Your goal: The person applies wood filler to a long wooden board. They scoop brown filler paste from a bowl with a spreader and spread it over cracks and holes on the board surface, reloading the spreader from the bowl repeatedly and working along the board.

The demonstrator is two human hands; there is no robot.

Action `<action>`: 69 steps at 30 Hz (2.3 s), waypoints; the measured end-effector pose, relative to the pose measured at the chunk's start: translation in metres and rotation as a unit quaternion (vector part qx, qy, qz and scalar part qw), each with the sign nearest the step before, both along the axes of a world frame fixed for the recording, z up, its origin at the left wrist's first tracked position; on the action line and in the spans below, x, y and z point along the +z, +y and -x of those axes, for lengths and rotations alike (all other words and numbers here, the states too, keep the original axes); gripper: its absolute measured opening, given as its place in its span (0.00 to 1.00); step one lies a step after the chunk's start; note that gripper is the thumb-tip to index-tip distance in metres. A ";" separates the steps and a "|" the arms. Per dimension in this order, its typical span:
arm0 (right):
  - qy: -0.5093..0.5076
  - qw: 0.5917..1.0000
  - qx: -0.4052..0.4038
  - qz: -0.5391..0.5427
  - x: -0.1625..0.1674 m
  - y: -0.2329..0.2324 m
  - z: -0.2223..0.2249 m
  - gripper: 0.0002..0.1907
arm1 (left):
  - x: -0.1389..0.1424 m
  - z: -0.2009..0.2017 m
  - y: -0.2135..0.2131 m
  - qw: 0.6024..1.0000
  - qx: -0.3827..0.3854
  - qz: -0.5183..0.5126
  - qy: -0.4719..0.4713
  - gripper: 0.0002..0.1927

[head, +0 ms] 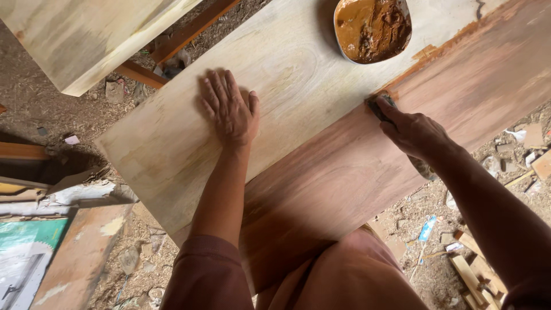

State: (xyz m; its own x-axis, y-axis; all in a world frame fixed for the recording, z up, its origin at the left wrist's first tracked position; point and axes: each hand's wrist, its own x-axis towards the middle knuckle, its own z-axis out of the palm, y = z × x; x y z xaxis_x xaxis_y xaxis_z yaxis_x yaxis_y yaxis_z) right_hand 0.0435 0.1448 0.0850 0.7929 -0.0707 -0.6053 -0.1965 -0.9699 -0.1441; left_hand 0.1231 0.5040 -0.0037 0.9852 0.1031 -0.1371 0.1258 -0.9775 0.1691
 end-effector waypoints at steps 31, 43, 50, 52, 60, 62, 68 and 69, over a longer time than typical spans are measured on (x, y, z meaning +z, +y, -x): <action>0.011 0.987 -0.130 -0.095 -0.002 -0.021 0.012 0.31 | 0.005 -0.002 -0.003 0.999 0.003 0.005 0.038 0.43; 0.030 0.993 -0.107 -0.033 -0.017 -0.037 0.009 0.35 | 0.004 0.001 -0.003 1.000 -0.004 0.025 -0.015 0.41; -0.035 0.974 -0.184 -0.127 -0.019 -0.047 -0.012 0.35 | 0.004 0.000 -0.003 0.999 0.004 0.046 -0.009 0.43; -0.023 0.980 -0.170 -0.099 -0.019 -0.044 -0.022 0.30 | 0.002 0.001 -0.002 0.999 -0.002 0.030 -0.020 0.42; 0.050 0.994 -0.045 -0.082 0.002 -0.015 -0.002 0.38 | 0.008 -0.002 -0.004 1.000 -0.003 0.017 -0.003 0.43; 0.102 0.983 -0.118 -0.100 0.015 -0.025 0.002 0.35 | 0.011 -0.002 -0.005 1.000 0.001 0.016 0.014 0.43; 0.010 0.999 -0.047 -0.001 0.003 -0.077 -0.017 0.33 | 0.008 0.000 -0.003 0.999 0.008 0.015 0.029 0.43; -0.028 1.000 0.001 0.002 -0.004 -0.083 -0.020 0.34 | 0.007 0.000 -0.003 1.000 0.006 0.014 0.021 0.43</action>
